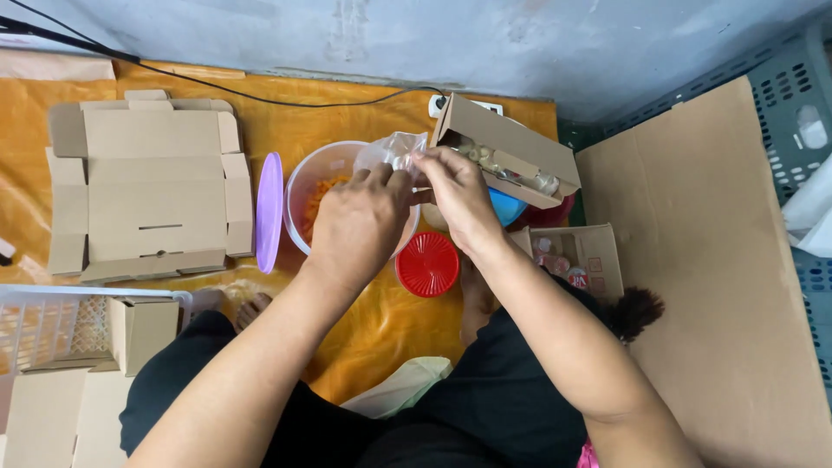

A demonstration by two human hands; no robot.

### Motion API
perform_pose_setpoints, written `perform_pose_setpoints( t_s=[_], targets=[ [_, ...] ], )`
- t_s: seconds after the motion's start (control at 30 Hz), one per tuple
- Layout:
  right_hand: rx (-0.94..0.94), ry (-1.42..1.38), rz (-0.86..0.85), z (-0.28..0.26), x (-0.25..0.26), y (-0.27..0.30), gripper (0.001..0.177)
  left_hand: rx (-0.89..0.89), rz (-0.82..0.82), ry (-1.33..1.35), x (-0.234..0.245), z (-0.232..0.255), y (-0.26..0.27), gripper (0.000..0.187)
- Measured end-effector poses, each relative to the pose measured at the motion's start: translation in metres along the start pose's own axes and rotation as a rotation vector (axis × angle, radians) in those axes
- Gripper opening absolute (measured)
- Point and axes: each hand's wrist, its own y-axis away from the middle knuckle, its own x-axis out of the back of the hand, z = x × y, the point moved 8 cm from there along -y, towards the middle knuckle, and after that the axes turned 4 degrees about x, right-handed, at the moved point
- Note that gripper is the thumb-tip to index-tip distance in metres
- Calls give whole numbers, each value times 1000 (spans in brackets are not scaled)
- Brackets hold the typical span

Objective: The person packs orange snack sticks from a large plastic container into small clear plastic bags using metal tongs. They then place the filled bags into small cardboard boxes.

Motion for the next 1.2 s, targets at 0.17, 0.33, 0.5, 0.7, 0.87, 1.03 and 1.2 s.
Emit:
perform_pose_setpoints(
  t_s=[0.17, 0.33, 0.5, 0.7, 0.87, 1.03, 1.2],
  targets=[
    [69, 116, -89, -17, -11, 8, 14, 97, -176, 220, -4, -7, 0, 22],
    [107, 219, -122, -22, -13, 5, 15, 303, -440, 587, -14, -21, -1, 39],
    [173, 332, -174, -10, -10, 2, 13, 565, -459, 819, -50, -45, 8, 31],
    [473, 643, -233, -24, -15, 13, 7, 782, -448, 992, -60, -57, 7, 25],
    [482, 630, -255, -21, -15, 12, 9, 791, -462, 983, -63, -51, 2, 21],
    [380, 505, -296, -15, -13, 9, 17, 793, -472, 969, -73, -55, 5, 17],
    [421, 495, -270, -22, -19, 16, 22, 732, -430, 875, -73, -56, 5, 10]
  ],
)
